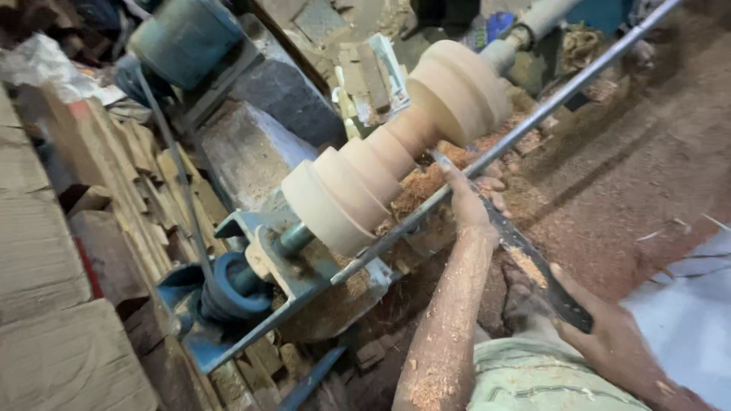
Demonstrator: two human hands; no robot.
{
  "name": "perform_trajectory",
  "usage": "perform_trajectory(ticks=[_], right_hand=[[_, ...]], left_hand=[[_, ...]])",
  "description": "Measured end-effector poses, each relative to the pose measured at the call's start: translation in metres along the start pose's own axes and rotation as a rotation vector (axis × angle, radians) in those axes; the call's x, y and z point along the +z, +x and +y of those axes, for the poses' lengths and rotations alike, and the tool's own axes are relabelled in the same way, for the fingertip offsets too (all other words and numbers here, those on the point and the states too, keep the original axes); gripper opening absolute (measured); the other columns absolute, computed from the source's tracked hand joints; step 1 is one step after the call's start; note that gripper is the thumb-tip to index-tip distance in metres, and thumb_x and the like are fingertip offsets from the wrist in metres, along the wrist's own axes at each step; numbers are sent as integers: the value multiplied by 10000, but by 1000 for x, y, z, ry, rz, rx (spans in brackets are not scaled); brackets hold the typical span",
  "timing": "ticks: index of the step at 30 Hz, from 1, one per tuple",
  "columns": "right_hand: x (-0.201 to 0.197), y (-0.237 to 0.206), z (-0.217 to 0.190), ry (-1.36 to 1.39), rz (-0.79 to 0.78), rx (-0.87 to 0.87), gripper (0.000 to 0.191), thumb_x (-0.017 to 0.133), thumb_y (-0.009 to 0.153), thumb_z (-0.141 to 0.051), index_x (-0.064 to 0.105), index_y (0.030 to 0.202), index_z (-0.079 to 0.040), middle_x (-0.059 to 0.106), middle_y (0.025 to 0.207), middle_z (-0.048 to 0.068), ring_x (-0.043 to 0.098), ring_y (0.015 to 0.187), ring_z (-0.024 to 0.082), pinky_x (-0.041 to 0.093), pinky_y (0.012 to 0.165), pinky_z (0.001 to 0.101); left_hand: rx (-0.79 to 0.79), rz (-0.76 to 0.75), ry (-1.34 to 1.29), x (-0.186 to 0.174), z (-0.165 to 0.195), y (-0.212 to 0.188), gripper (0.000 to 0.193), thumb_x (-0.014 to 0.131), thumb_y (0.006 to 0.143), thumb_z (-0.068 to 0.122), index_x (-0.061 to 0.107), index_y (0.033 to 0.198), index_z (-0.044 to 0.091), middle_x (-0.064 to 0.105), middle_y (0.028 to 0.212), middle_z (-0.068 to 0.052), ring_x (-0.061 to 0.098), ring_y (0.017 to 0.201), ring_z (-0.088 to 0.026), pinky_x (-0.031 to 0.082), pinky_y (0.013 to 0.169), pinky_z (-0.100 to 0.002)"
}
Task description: The person shapes a spinning wooden workpiece on a lathe, holding a chisel against the wood to cut its profile while wood chips fly. They then hold a small card against the workpiece and mark it with a pencil, and finally sand the rotating wood with an abrasive strip.
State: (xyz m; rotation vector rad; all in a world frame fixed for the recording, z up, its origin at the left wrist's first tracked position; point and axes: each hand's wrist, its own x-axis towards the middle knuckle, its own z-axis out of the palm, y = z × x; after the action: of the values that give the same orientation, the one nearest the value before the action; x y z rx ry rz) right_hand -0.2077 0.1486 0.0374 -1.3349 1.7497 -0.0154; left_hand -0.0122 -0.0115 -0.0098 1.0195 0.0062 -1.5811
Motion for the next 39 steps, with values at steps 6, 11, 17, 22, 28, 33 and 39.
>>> perform_trajectory(ticks=[6, 11, 17, 22, 28, 33, 39], right_hand=[[2, -9, -7, -11, -6, 3, 966, 800, 820, -162, 403, 1686, -319, 712, 925, 162, 664, 730, 192, 594, 758, 325], [3, -18, -19, -11, -20, 76, 935, 806, 829, -185, 390, 1648, -358, 653, 765, 171, 594, 676, 186, 574, 686, 332], [15, -20, -28, 93, 58, 86, 896, 820, 797, -214, 399, 1570, -383, 658, 734, 154, 623, 641, 192, 548, 675, 350], [19, -17, -27, 32, 60, 111, 918, 804, 827, -227, 379, 1626, -380, 663, 767, 161, 637, 662, 189, 569, 705, 327], [19, -24, -31, 75, 107, 52, 868, 777, 801, -208, 412, 1575, -352, 653, 765, 177, 624, 647, 210, 559, 696, 346], [5, -21, -32, 77, 102, -5, 874, 806, 785, -219, 420, 1556, -356, 686, 808, 169, 656, 649, 245, 570, 691, 368], [-34, 12, 12, 49, 52, -403, 964, 763, 743, -199, 382, 1624, -290, 751, 1055, 88, 710, 784, 193, 569, 714, 347]], left_hand=[[-51, 13, 50, -4, -5, 9, 941, 312, 979, 913, 581, 858, 20, 500, 577, -51, 497, 433, -146, 465, 388, -300], [-91, 60, 30, -6, -3, 3, 835, 311, 945, 864, 632, 993, 94, 573, 684, -13, 491, 471, -125, 446, 404, -313], [-103, 41, 69, 1, 6, 2, 797, 332, 951, 842, 618, 1033, 103, 592, 710, -29, 493, 484, -122, 444, 411, -311], [-107, 25, 71, 7, 7, 2, 724, 355, 956, 819, 582, 1037, 136, 591, 742, -36, 495, 501, -115, 444, 418, -307], [-84, -28, 62, 4, 6, -4, 774, 355, 957, 842, 568, 1043, 103, 585, 740, -19, 505, 507, -103, 457, 416, -307], [-121, 43, 9, 14, 9, -7, 714, 355, 874, 856, 573, 1082, 209, 569, 699, -5, 470, 466, -108, 415, 392, -319], [-5, 86, -45, 24, -2, -2, 783, 356, 893, 865, 568, 1057, 130, 586, 701, -27, 499, 488, -113, 450, 417, -320]])
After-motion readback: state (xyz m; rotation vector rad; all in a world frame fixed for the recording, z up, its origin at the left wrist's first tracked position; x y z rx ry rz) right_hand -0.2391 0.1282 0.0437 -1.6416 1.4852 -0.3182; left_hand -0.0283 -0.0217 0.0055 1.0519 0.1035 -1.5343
